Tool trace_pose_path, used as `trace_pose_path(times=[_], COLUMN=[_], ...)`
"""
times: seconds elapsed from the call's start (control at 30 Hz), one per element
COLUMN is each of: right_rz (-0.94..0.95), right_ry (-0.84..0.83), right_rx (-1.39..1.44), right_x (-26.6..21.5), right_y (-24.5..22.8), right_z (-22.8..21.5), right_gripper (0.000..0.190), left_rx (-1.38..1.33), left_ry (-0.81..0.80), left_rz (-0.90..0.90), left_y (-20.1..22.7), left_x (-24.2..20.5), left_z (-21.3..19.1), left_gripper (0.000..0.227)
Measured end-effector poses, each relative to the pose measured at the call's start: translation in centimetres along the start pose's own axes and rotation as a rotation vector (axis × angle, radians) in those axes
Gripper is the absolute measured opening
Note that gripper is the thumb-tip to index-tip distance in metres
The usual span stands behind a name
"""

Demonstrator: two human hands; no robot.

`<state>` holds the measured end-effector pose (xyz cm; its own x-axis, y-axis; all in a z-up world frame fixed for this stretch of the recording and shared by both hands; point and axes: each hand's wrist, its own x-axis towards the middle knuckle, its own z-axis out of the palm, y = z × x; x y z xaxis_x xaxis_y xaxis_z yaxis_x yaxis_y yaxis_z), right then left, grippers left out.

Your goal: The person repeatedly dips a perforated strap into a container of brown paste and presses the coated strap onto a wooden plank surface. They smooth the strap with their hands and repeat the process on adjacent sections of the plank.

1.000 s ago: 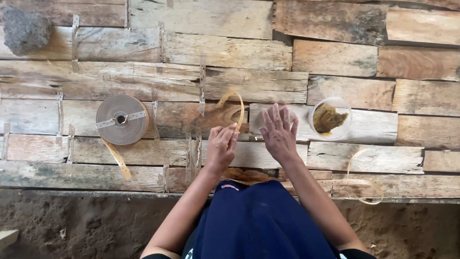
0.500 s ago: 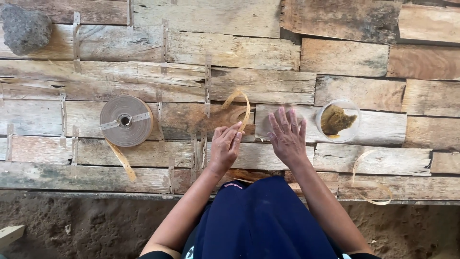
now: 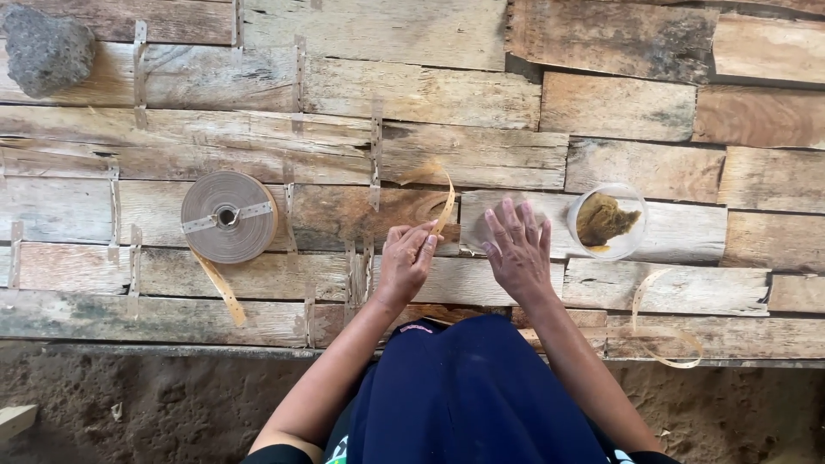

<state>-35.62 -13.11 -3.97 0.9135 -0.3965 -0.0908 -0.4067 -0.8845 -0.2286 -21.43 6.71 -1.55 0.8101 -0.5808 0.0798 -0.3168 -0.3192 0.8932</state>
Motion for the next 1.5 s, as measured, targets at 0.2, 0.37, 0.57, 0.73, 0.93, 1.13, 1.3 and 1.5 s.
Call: trace_pose_path(times=[0.2, 0.37, 0.57, 0.73, 0.93, 1.13, 1.3, 1.5], right_rz=[0.006, -0.027, -0.05, 0.184, 0.284, 0.251, 0.225, 0.238], right_ry=[0.058, 0.211, 0.422, 0.142, 0.032, 0.11, 0.175, 0.244], right_rx=[0.022, 0.059, 0.144, 0.298, 0.367, 0.371, 0.398, 0.404], right_x=[-0.1, -0.3, 3.9, 7.2, 7.8, 7.0, 6.5, 6.7], right_y=[-0.2, -0.6, -1.3, -3.3, -5.2, -5.2, -5.1, -5.2], right_z=[-0.1, 0.5, 4.1, 3.2, -0.1, 0.4, 0.7, 1.0], right_gripper=[0.059, 0.053, 0.023, 0.04, 0.044, 0.033, 0.024, 0.022], left_rx=[-0.06, -0.12, -0.243, -0.276, -0.22, -0.251, -0.302, -0.291], left_ry=[-0.038, -0.056, -0.059, -0.044, -0.089, -0.115, -0.119, -0.132], left_rz=[-0.012, -0.04, -0.125, -0.13, -0.105, -0.136, -0.12, -0.089], left_y=[0.0, 0.1, 0.8, 0.7, -0.3, -0.3, 0.4, 0.4], left_x=[0.0, 0.1, 0.6, 0.9, 1.2, 1.5, 2.0, 2.1], left_z=[-0.2, -0.8, -2.4, -2.8, -3.1, -3.4, -3.9, -4.1], left_gripper=[0.019, 0.021, 0.024, 0.022, 0.021, 0.021, 0.022, 0.02])
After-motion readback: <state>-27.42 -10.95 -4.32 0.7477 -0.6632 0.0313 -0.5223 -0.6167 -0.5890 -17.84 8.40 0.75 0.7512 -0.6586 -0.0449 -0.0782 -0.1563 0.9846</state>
